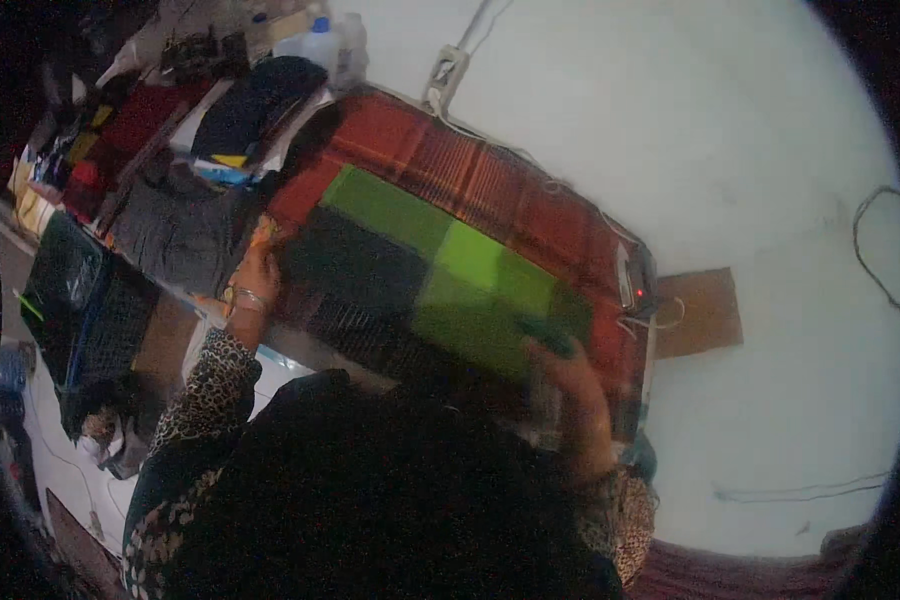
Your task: The person irons a green and black checkered cloth, folding it multiple times and ironing each fold by hand with an iron.
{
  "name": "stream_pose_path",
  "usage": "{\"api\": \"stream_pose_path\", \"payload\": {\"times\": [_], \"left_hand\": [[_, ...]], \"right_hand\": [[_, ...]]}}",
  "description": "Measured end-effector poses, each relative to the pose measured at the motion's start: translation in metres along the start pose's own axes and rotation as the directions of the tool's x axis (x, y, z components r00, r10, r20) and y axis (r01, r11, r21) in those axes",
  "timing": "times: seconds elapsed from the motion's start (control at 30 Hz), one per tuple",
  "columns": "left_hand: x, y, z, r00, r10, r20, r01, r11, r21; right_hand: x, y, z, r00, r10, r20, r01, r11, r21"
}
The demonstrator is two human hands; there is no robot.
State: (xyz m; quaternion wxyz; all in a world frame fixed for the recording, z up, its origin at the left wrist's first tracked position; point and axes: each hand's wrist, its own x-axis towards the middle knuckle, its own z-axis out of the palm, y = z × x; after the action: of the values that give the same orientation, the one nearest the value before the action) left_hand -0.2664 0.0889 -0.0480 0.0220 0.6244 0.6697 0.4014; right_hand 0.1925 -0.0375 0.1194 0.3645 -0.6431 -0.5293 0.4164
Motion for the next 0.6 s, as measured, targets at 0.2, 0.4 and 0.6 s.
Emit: {"api": "stream_pose_path", "payload": {"times": [0.2, 0.4, 0.6], "left_hand": [[0.002, 0.008, 0.005, 0.996, -0.086, 0.015, 0.087, 0.994, -0.064], [0.005, 0.032, -0.003, 0.994, -0.110, 0.024, 0.112, 0.990, -0.088], [0.010, 0.023, 0.007, 0.997, -0.060, 0.044, 0.064, 0.994, -0.086]], "right_hand": [[0.113, -0.023, 0.096, 0.933, 0.090, 0.349, -0.013, 0.976, -0.217], [0.191, -0.008, 0.098, 0.966, -0.082, 0.244, 0.089, 0.996, -0.015], [0.160, 0.016, 0.033, 0.976, -0.115, 0.185, 0.152, 0.968, -0.199]]}}
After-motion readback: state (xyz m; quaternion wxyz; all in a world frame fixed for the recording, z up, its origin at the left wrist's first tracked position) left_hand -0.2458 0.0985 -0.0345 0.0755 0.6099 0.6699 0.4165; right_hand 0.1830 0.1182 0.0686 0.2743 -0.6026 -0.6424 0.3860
